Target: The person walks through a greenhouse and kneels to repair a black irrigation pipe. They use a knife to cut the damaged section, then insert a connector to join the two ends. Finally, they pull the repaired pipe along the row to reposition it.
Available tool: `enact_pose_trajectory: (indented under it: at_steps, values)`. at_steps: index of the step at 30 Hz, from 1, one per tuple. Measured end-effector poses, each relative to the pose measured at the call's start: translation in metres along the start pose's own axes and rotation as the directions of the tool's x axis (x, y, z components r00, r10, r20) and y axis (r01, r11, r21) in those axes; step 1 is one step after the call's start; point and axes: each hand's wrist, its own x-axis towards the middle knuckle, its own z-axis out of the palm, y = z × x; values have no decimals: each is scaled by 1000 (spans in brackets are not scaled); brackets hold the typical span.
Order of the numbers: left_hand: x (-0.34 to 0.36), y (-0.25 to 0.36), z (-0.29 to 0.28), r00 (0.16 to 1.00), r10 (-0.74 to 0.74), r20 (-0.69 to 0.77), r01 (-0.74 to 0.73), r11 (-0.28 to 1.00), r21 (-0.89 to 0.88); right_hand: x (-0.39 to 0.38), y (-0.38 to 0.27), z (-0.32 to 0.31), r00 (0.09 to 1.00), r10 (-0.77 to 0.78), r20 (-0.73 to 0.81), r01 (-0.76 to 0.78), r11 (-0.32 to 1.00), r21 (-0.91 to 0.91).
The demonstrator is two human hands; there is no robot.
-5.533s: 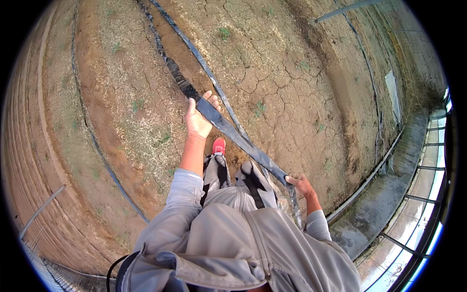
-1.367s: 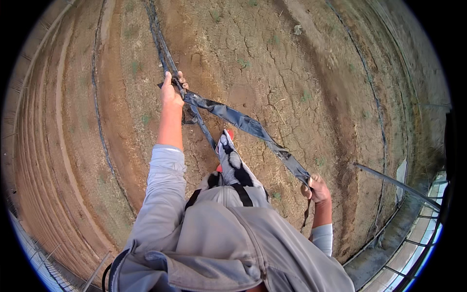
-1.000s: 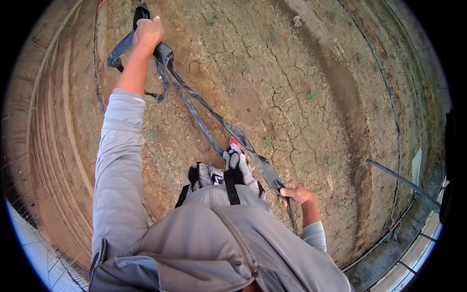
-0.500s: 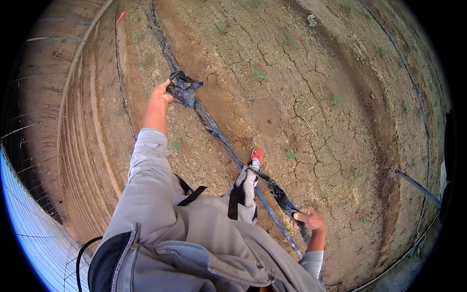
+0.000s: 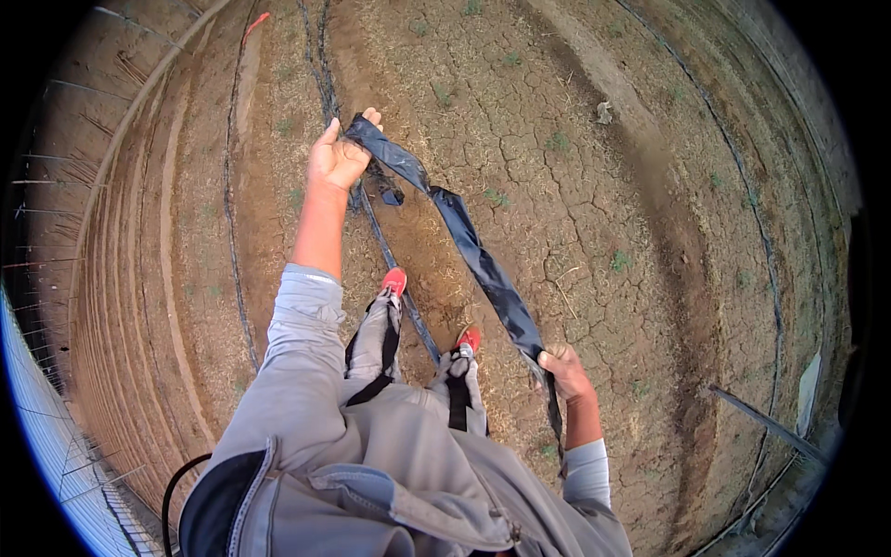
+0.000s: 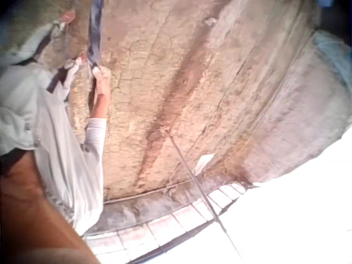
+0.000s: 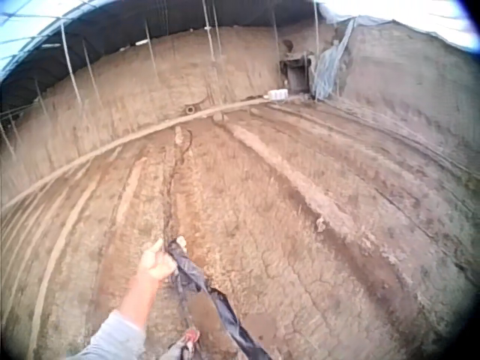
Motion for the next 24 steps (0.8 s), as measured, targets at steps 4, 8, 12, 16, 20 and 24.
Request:
enact_pose_trajectory:
  at_steps: [4,8,12,16,20,24]
  values:
    - [1,-21,17,986,141,-91,-129,983,131,45,-50,59,993,-72,95,82,991,-105]
    - [21,-19,8,989,95,-116,-72,980,184,74,-81,109,994,-77,75,83,994,-75]
    - [31,-4,-2,991,-4,-132,28,983,180,98,-93,128,996,-74,-56,68,992,-103]
    - [39,7,-4,985,-156,-73,166,973,157,112,-105,140,984,-155,-88,138,975,-173]
    - [49,4,-21,987,14,-162,60,895,441,111,-113,150,948,-259,-187,196,934,-299]
    - [42,2,-23,970,-17,-243,165,781,602,99,-100,141,904,-375,-207,232,834,-500]
